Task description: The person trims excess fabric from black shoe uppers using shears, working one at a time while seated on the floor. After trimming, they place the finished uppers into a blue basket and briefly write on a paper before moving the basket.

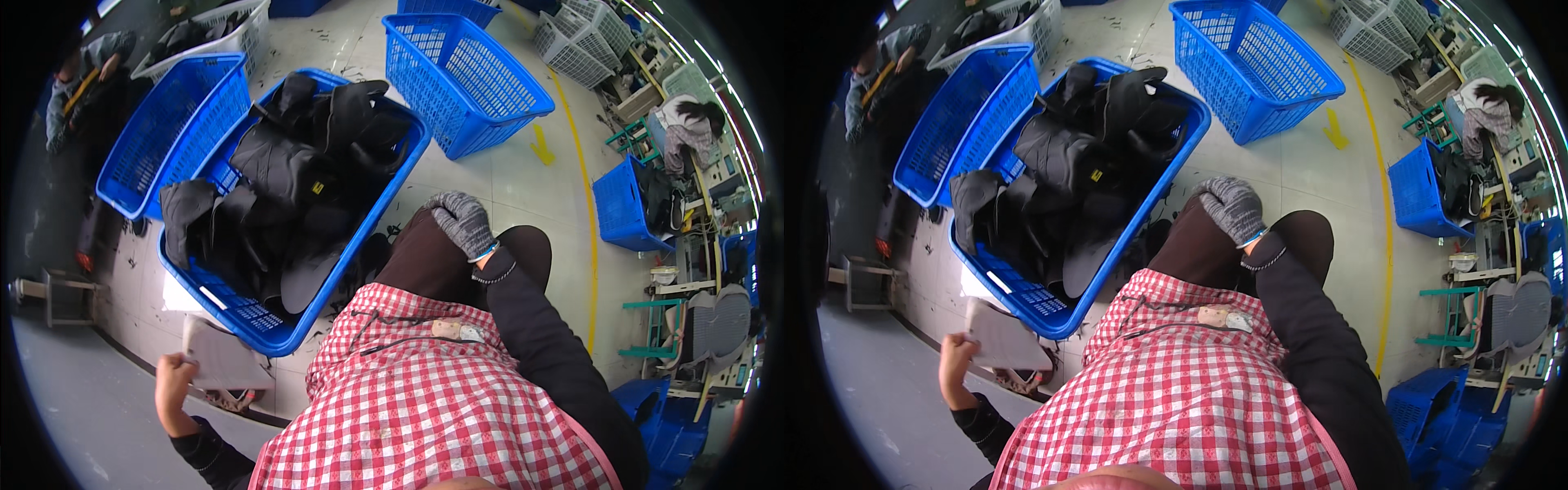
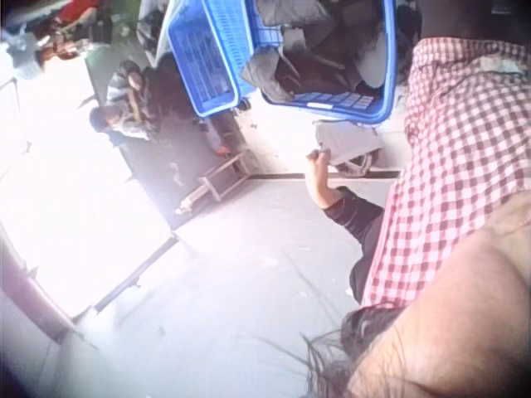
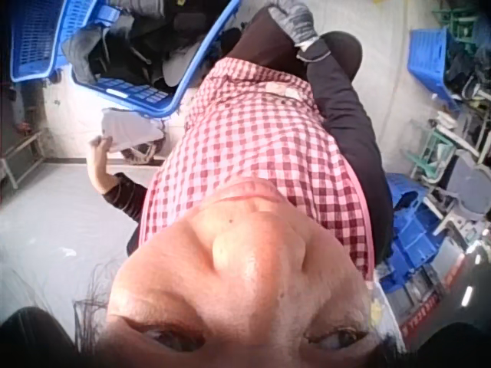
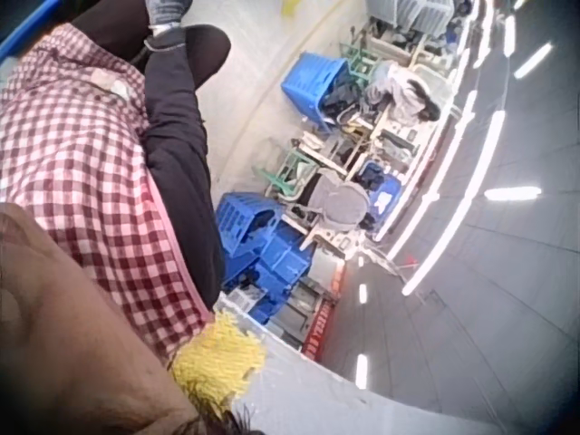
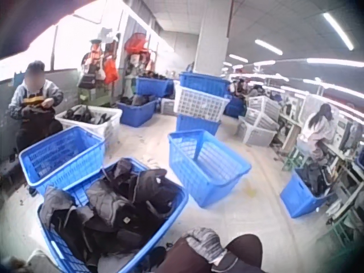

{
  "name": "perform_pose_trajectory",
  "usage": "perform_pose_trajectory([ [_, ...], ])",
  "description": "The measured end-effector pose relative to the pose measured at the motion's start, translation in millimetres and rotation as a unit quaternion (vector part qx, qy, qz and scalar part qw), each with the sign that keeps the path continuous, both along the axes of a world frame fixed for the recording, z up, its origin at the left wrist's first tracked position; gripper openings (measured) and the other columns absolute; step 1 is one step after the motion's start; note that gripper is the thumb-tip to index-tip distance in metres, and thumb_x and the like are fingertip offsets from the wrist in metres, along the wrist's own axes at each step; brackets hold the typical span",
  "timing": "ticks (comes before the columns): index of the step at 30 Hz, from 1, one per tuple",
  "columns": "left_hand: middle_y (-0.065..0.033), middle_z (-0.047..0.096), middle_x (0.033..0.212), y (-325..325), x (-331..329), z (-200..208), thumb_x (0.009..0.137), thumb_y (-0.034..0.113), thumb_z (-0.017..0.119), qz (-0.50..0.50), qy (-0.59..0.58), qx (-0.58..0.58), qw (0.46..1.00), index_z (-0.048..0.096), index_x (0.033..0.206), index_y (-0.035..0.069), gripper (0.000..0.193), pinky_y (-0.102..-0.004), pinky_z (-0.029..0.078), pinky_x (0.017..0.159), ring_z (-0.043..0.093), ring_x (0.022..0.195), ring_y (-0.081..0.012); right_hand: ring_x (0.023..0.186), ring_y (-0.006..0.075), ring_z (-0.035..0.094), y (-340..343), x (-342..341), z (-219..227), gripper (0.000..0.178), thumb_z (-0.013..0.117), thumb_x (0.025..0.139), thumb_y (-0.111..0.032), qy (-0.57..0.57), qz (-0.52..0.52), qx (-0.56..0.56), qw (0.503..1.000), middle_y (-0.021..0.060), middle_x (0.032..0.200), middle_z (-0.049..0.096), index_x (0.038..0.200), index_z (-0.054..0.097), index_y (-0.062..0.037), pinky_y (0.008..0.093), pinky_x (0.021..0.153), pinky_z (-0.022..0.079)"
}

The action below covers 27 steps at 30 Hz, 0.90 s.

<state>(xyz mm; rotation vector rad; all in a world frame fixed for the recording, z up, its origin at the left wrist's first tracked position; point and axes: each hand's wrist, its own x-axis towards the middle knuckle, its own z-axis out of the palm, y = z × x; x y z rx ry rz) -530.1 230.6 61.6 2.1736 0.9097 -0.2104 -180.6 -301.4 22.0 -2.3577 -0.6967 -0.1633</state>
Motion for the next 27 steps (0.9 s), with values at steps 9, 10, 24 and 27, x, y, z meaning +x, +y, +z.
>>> perform_pose_trajectory([
  [9,-0.0195,0.057,0.078,-199.0,204.6,138.2,0.078,0.017,0.063,-0.279,-0.276,0.097,0.915,0.062,0.084,-0.003,0.021,-0.0429,0.047,0.066,0.060,0.071,-0.0352,0.092,0.0188,0.073,7.2,-96.9,126.0,0.031,0.074,0.092,-0.006,0.086,0.203,0.298,0.929,0.0104,0.103,0.075,0.122,0.070,0.0004,0.0319,0.081,0.059],
  [10,-0.0207,0.060,0.078,-231.3,227.5,141.4,0.079,0.017,0.063,-0.322,-0.272,0.089,0.903,0.064,0.082,-0.003,0.020,-0.0443,0.049,0.067,0.063,0.073,-0.0368,0.093,0.0146,0.072,1.3,-101.9,133.2,0.034,0.073,0.094,-0.007,0.175,0.156,0.332,0.914,0.0092,0.104,0.075,0.127,0.067,0.0013,0.0300,0.080,0.058],
  [24,-0.0117,0.064,0.072,-450.6,321.1,143.4,0.091,0.018,0.066,-0.666,-0.162,-0.107,0.720,0.070,0.100,-0.006,0.026,-0.0333,0.051,0.062,0.061,0.066,-0.0136,0.081,0.0093,0.067,-128.8,-123.0,150.4,0.015,0.075,0.093,-0.004,-0.044,-0.120,0.458,0.880,0.0039,0.089,0.073,0.107,0.071,-0.0026,0.0251,0.077,0.056],
  [27,-0.0126,0.070,0.085,-460.5,329.7,141.9,0.096,0.015,0.066,-0.703,-0.141,-0.143,0.683,0.069,0.111,-0.005,0.026,-0.0324,0.053,0.075,0.066,0.081,-0.0158,0.078,0.0087,0.067,-130.4,-116.4,152.1,0.021,0.078,0.092,-0.010,-0.034,-0.156,0.376,0.913,0.0021,0.087,0.073,0.111,0.071,-0.0051,0.0264,0.074,0.057],
])
